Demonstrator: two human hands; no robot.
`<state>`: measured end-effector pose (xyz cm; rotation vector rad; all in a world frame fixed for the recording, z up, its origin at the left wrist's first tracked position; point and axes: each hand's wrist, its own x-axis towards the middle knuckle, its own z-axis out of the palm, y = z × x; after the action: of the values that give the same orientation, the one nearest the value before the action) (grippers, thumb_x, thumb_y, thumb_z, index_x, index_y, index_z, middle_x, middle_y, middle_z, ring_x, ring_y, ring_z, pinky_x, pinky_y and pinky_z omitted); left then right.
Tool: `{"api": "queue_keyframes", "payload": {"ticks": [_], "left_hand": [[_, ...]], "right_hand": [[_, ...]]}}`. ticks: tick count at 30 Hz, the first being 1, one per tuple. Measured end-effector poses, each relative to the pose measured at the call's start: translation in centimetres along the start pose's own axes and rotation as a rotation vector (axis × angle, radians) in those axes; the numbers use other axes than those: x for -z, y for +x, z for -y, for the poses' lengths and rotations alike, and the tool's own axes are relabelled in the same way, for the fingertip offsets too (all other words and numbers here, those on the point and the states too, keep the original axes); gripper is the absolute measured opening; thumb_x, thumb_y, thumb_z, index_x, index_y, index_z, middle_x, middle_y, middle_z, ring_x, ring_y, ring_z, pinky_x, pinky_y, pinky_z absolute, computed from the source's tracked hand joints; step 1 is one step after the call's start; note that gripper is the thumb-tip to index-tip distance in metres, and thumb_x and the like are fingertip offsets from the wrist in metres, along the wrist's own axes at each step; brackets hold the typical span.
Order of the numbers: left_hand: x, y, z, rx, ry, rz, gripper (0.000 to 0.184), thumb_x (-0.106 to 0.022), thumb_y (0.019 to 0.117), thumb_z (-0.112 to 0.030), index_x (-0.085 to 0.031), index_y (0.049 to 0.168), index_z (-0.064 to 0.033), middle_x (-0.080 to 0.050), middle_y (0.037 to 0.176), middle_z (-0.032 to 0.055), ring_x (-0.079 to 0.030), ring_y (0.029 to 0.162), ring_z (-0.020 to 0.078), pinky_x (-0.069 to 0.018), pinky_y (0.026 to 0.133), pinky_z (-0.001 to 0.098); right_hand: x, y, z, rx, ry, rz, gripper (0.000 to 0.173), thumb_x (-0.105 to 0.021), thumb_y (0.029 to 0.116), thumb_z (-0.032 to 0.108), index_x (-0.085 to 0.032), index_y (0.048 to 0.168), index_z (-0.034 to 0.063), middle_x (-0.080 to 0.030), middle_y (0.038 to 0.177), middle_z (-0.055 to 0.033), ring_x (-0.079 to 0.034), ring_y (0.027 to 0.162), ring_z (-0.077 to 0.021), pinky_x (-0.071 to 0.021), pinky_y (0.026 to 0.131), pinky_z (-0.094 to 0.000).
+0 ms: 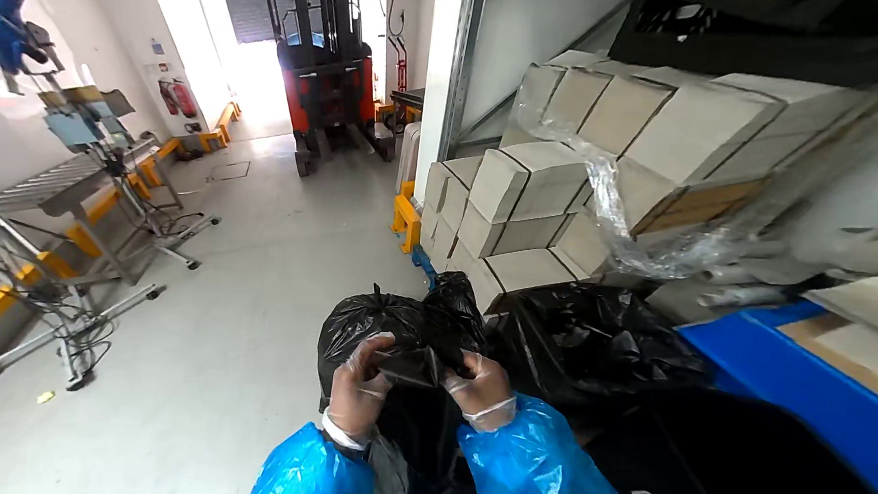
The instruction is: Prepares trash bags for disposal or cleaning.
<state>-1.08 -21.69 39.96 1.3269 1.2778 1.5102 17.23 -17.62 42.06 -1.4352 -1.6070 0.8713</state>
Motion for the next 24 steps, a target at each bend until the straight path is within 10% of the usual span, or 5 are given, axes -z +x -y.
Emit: {"api": "queue_keyframes", "payload": {"ticks": [4, 10, 17, 21, 24], "left_hand": [[-0.2, 0.0, 0.2, -0.259, 0.261, -0.027, 0.016, -0.066, 0.0889, -0.012, -0.079, 0.095, -0.0046, -0.077, 0.1, 0.0057, -0.072, 0.098, 0.0111, -0.0591, 0.091, 0.0325], [-1.2, 0.2, -1.6, 0.233, -0.122, -0.298, 0.03, -0.048, 0.1016, -0.006, -0.065, 0.078, -0.0032, -0.063, 0.067, 0.0002, -0.063, 0.066, 0.0058, -0.0549, 0.068, 0.0264], [-2.7, 0.0, -1.7, 0.308, -0.21, -0.246, 0.037, -0.043, 0.1066, -0.012, -0.066, 0.079, -0.0019, -0.066, 0.069, 0.0042, -0.066, 0.067, 0.0105, -0.0576, 0.067, 0.0297], [-3.7, -0.7, -2.3, 0.24, -0.107, -0.131, 0.03, -0.053, 0.0986, -0.014, -0.066, 0.072, -0.0065, -0.064, 0.064, -0.002, -0.064, 0.063, 0.0044, -0.0562, 0.066, 0.0258], [-4.0, -1.0, -2.2, 0.095, 0.037, -0.081, 0.029, -0.061, 0.0964, -0.014, -0.064, 0.068, -0.0068, -0.059, 0.061, -0.0056, -0.059, 0.06, 0.0004, -0.0523, 0.062, 0.0237]], "right_hand": [[0.8, 0.0, 0.2, -0.01, -0.039, 0.093, 0.022, -0.077, 0.0806, 0.017, -0.076, 0.097, 0.0025, -0.074, 0.086, -0.0093, -0.07, 0.082, -0.0153, -0.0558, 0.081, -0.041], [2.1, -0.2, -1.1, 0.206, 0.008, -0.075, 0.057, -0.08, 0.0813, 0.028, -0.064, 0.13, 0.0036, -0.069, 0.119, -0.0156, -0.069, 0.096, -0.0246, -0.0588, 0.077, -0.0419], [-0.5, -3.5, -1.1, 0.478, 0.013, -0.219, 0.02, -0.074, 0.0866, 0.023, -0.077, 0.092, 0.0042, -0.076, 0.092, -0.008, -0.072, 0.076, -0.0124, -0.0599, 0.065, -0.0266], [-1.0, -2.9, -1.1, 0.263, 0.201, -0.103, 0.064, -0.082, 0.0779, 0.036, -0.066, 0.129, 0.0015, -0.068, 0.125, -0.0153, -0.069, 0.101, -0.019, -0.0595, 0.079, -0.0322], [0.3, -1.5, -1.9, 0.493, 0.19, -0.145, 0.07, -0.082, 0.0806, 0.043, -0.062, 0.14, 0.0126, -0.059, 0.144, -0.0096, -0.062, 0.123, -0.0173, -0.0593, 0.089, -0.0333]]}}
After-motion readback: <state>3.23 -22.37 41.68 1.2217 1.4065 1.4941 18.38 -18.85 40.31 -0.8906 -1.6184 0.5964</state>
